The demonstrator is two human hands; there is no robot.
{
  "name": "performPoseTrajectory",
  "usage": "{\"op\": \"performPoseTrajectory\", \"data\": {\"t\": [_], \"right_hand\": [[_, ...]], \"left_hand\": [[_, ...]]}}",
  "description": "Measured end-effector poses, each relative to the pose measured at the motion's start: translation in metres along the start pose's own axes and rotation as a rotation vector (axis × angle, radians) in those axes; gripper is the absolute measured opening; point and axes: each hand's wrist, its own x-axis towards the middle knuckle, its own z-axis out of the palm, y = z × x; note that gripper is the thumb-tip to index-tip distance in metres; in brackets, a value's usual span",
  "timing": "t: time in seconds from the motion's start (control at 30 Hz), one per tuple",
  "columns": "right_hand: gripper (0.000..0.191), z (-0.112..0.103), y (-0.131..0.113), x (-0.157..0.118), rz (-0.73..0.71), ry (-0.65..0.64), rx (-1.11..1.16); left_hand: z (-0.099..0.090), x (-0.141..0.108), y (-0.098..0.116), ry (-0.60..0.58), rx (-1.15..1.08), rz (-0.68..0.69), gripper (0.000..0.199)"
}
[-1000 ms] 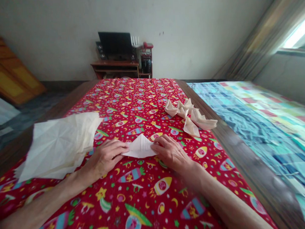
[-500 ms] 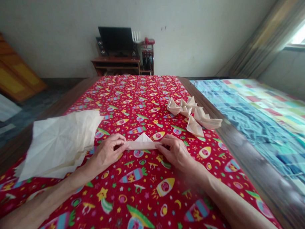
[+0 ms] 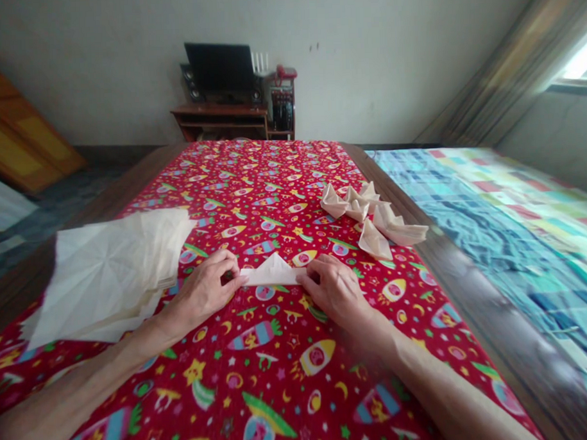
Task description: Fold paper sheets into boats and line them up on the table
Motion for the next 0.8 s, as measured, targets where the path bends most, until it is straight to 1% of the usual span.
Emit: {"op": "performPoseTrajectory", "data": {"t": [0.07,0.13,0.2,0.23,0.27,0.33,0.37,0.4,0.47,0.57,0.73,0.8], "right_hand": [[0.025,0.0,0.0,0.001,-0.007,0.004,-0.016],[0.024,0.0,0.0,0.001,-0.02,0.01,-0.025],[0.022,0.001,0.0,0.001,-0.029,0.004,-0.025],[0.022,0.001,0.001,0.001,-0.027,0.0,-0.027],[0.021,0.001,0.001,0.001,-0.021,-0.002,-0.03],[0.02,0.002,0.001,0.001,-0.004,0.0,-0.039],[0.02,0.002,0.001,0.001,0.001,0.003,-0.043],[0.02,0.002,0.0,0.001,0.001,0.006,-0.044],[0.02,0.002,0.0,0.001,-0.011,0.007,-0.042],[0.021,0.001,-0.001,0.001,-0.018,0.004,-0.054],[0.024,0.001,0.003,-0.004,-0.049,0.07,-0.098],[0.025,0.0,0.005,-0.007,-0.057,0.071,-0.125]], "left_hand": [[0.0,0.0,0.001,0.004,0.02,-0.002,0.015],[0.0,0.0,0.004,0.037,0.059,0.002,0.007],[-0.001,-0.001,0.01,0.067,0.117,0.052,0.022],[-0.002,-0.002,0.014,0.058,0.148,0.109,0.028],[-0.002,-0.003,0.019,0.024,0.176,0.182,0.032],[-0.001,-0.005,0.028,-0.089,0.216,0.34,0.037],[0.001,-0.007,0.032,-0.143,0.224,0.399,0.039],[0.003,-0.009,0.036,-0.185,0.227,0.429,0.042],[0.008,-0.012,0.041,-0.237,0.223,0.423,0.047],[0.012,-0.015,0.043,-0.277,0.204,0.38,0.052],[0.009,-0.015,0.043,-0.32,0.214,0.382,0.048],[0.007,-0.015,0.043,-0.324,0.227,0.379,0.048]]}}
